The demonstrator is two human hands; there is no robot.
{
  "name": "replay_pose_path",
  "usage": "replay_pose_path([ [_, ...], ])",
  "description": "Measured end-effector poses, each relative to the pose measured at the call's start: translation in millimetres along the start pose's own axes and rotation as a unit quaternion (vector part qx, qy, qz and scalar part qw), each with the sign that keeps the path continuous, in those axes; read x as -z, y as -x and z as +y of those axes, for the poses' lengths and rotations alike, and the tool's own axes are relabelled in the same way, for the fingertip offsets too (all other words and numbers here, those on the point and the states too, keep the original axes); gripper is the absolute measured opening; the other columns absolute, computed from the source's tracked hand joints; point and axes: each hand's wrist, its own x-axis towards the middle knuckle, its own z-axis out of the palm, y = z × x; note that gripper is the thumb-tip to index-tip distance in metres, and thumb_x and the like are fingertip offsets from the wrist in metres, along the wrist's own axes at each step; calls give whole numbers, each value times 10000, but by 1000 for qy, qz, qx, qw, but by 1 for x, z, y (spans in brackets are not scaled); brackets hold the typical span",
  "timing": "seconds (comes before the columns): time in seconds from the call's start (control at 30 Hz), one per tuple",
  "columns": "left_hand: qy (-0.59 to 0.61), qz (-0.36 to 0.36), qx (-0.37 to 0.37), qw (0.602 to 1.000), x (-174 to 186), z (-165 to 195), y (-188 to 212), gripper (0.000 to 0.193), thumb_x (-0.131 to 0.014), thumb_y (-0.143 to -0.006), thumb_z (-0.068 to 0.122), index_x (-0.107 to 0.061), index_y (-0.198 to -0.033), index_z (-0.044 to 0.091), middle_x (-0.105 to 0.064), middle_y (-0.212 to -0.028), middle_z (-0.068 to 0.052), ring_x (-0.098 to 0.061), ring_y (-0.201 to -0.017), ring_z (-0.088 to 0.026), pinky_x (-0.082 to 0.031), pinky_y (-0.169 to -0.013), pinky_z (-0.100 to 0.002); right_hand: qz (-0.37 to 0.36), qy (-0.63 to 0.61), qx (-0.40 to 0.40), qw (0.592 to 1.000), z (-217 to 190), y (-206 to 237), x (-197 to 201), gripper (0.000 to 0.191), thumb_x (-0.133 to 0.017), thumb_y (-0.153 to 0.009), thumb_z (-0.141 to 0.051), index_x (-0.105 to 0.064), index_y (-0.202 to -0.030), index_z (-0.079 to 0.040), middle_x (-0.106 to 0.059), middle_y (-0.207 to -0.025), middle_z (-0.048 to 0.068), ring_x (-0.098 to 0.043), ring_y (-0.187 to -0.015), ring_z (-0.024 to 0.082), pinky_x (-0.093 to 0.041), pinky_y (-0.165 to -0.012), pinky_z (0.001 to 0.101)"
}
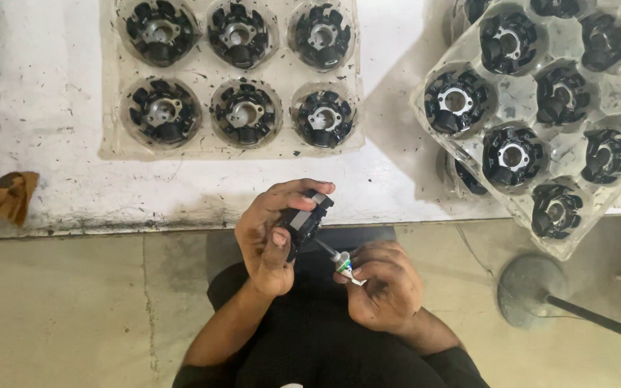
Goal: The person sits on the floor and applies adhesive from a tube to the inner rim of small black mechanical parts. They pick each part from a plastic tray, apply the adhesive, and place it back into the tray. The person briefly moves a tray and reaches into a cardboard box before resuming the task.
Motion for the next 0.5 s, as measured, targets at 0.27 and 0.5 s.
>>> replay_pose_path([
  [0.27,-87,-36,-19,995,4,8,3,472,-571,-1110,419,-659,-1206,-34,-705,-1222,-248,-705,-1149,-285,-589,-962,-353,-12,22,5,1000,-8,0,-2,362,-791,-710,153,-555,-904,-42,-659,-827,95,-706,-776,232,-589,-711,337],
  [0.5,-37,-33,10,999,3,3,3,491,-563,-1111,423,-661,-1196,-50,-699,-1241,-247,-705,-1133,-271,-584,-970,-355,-31,22,2,999,-9,-8,2,322,-736,-667,177,-571,-851,-29,-667,-788,111,-703,-742,244,-579,-670,324],
])
